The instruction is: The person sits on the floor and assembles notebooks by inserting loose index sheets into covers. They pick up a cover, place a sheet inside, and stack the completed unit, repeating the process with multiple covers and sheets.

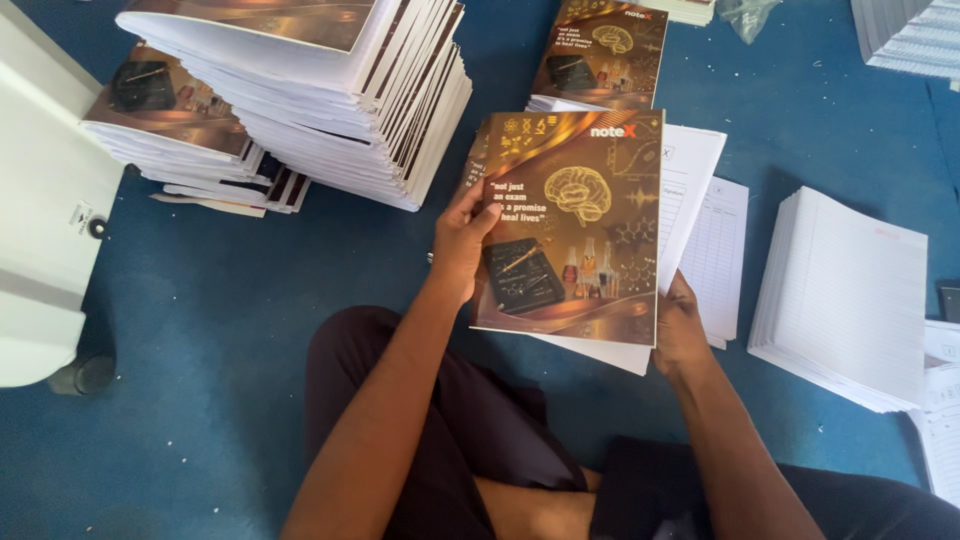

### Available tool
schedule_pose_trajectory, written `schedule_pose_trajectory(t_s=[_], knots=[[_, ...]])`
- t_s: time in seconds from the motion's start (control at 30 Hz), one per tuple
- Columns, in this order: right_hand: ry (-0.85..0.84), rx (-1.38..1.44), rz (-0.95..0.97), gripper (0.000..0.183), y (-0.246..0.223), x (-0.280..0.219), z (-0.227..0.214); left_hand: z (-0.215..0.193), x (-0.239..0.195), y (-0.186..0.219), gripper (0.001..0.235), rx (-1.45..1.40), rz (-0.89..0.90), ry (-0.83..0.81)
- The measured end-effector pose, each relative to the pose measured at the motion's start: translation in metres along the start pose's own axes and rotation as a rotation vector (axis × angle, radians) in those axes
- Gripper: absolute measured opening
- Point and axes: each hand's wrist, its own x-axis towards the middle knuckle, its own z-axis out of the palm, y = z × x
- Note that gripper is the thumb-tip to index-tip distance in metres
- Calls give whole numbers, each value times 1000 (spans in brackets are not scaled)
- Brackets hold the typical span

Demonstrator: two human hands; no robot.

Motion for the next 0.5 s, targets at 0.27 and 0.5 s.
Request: schedule_pose_trajectory(t_s=[0.27,0.5], knots=[[-33,-46,34,44,1,4,-7,6,3,-7,54,-68,-3,-135],[-129,47,-32,34,8,6,-19,8,3,-8,56,-69,-74,-160]])
